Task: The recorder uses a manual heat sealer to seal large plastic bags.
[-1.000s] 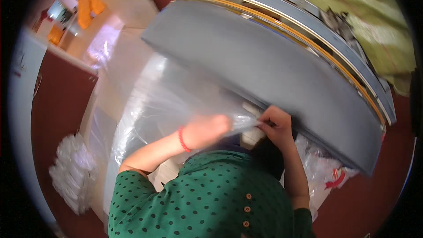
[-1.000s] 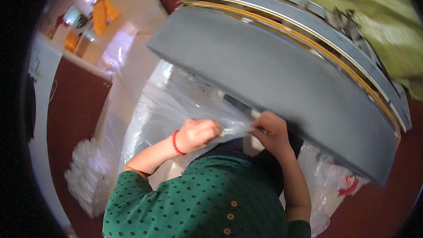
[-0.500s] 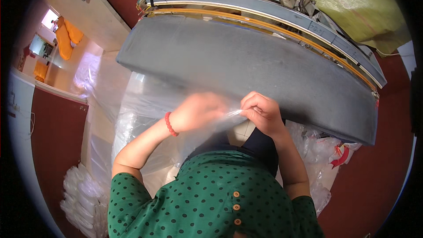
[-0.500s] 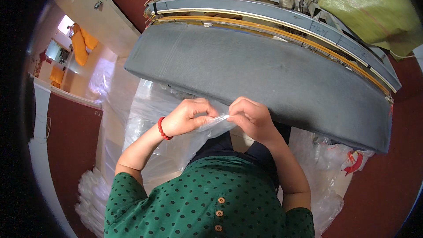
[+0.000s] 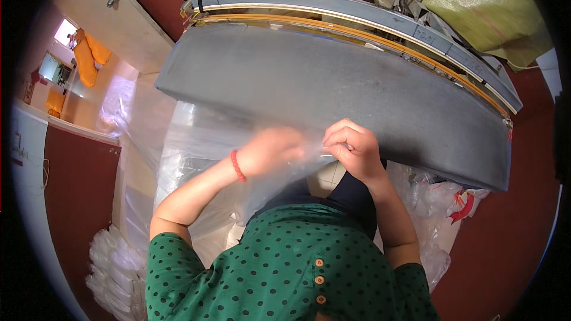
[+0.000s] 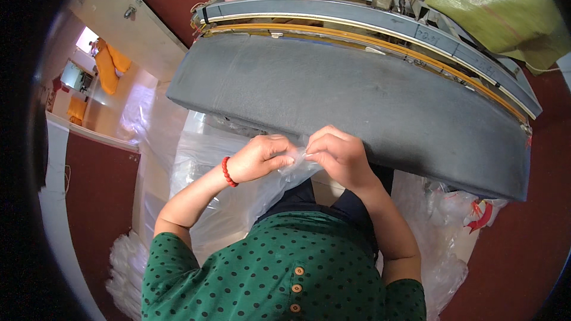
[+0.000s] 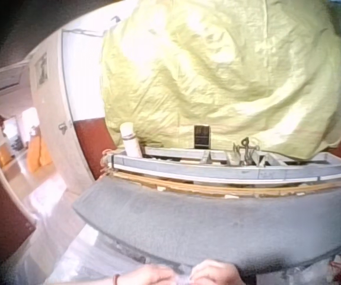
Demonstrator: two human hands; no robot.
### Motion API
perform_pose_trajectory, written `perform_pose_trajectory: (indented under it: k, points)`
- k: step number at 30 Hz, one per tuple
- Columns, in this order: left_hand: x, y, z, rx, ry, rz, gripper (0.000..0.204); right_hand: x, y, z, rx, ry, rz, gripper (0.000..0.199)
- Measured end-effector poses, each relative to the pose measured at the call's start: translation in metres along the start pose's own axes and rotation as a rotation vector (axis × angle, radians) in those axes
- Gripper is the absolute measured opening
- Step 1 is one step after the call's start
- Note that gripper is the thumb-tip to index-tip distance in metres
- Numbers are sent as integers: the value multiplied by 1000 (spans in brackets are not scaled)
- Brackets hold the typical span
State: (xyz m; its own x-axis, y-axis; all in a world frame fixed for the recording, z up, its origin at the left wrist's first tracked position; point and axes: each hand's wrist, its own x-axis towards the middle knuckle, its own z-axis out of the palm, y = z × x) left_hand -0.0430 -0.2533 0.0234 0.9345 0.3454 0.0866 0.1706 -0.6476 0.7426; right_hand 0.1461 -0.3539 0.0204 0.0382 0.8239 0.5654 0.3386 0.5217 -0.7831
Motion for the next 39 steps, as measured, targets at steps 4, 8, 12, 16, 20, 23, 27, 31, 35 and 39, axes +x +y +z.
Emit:
perform_pose_trajectory:
  k: [4, 8, 12, 16, 20, 23, 27, 31, 35, 39]
  points:
    - [1, 7, -20, 133, 149, -15, 8, -1, -4, -3, -39, -4, 66, 19]
    - [2, 8, -38, 146, 438, 55, 8, -2, -9, 2, 72, -51, 440, 25]
    - [2, 16, -54, 303, 588, 185, 17, -6, -2, 8, 245, -239, 546, 16]
    - [-3, 19, -66, 472, 664, 205, 17, -25, 17, 11, -76, -445, 393, 24]
    - [-6, 23, -75, 329, 822, 163, 13, -40, 26, -4, -518, -559, 416, 23]
    - [-10, 27, -70, -227, 797, -50, 10, -28, 1, -15, -853, -596, 456, 38]
    - [-1, 46, -54, 67, 515, 105, 12, 26, -47, 11, -412, 0, 113, 47]
    - [14, 59, -68, 385, 571, 336, 17, 5, -38, -16, -75, -326, 337, 25]
    - [-19, 34, -109, 453, 655, 165, 18, -57, -44, -120, -382, -162, 891, 15]
    - [-21, 11, -82, 135, -70, -29, 17, -194, -57, -291, -773, 498, 745, 11]
